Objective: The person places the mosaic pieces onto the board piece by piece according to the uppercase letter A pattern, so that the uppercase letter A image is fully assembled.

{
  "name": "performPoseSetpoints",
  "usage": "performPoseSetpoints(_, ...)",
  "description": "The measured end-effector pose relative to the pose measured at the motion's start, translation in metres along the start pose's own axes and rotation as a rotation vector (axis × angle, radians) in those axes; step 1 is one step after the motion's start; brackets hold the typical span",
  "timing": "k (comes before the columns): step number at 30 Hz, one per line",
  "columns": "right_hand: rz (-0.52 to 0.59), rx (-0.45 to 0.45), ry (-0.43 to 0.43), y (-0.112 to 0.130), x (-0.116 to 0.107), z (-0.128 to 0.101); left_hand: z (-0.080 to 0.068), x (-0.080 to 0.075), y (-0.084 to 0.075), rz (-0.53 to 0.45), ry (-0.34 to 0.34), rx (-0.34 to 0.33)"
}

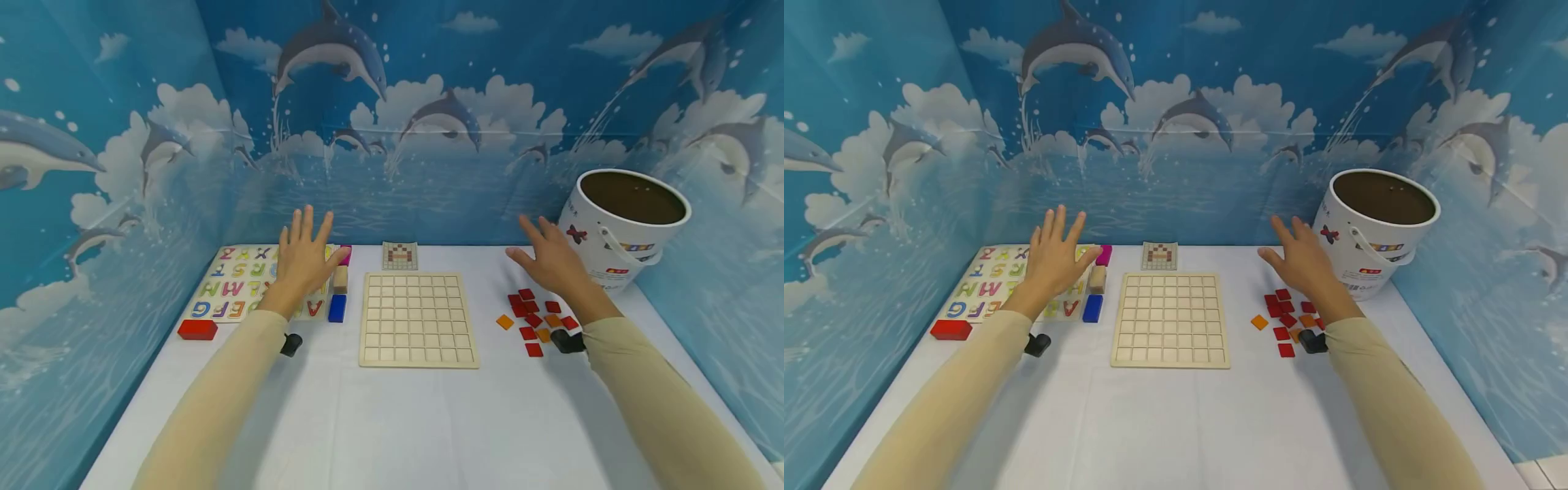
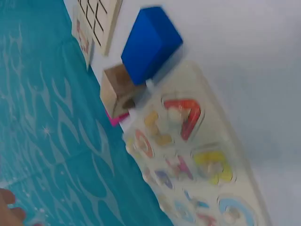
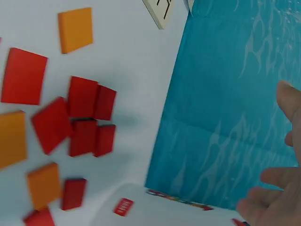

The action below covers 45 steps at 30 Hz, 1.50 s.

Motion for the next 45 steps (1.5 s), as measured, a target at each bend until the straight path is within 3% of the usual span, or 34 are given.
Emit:
performPoseSetpoints(5, 0.257, 0.12, 0.082, -0.039, 0.016, -0.025, -0.032, -0.002, -0.014, -0.094, 0.036, 0.059)
performPoseSetpoints(8, 0.373, 0.222, 0.099, -0.069, 0.026, -0.046, -0.059, 0.002, -0.024, -0.179, 0.115, 0.061)
performPoseSetpoints(14, 0.434, 0.336, 0.136, -0.116, 0.045, -0.072, -0.116, 0.025, -0.038, -0.276, 0.356, 0.039)
performPoseSetpoints(17, 0.445, 0.364, 0.174, -0.123, 0.052, -0.075, -0.131, 0.034, -0.044, -0.291, 0.41, 0.064)
performPoseSetpoints(21, 0.431, 0.389, 0.198, -0.118, 0.057, -0.068, -0.134, 0.038, -0.053, -0.296, 0.416, 0.101)
performPoseSetpoints(29, 0.361, 0.339, 0.226, -0.09, 0.072, -0.039, -0.133, 0.048, -0.06, -0.289, 0.435, 0.107)
performPoseSetpoints(38, 0.314, 0.405, 0.245, -0.081, 0.083, -0.034, -0.136, 0.053, -0.064, -0.258, 0.455, 0.138)
performPoseSetpoints(45, 0.379, 0.493, 0.214, -0.082, 0.079, -0.031, -0.132, 0.054, -0.066, -0.242, 0.44, 0.172)
Point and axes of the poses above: each hand's wrist, its own z-axis towards the middle knuckle, its own x-axis out of the palm, y = z × x, the point moved 5 cm from there along z, towards the middle knuckle, and after that the axes turned 8 degrees about -y, right-handed, at the moved point
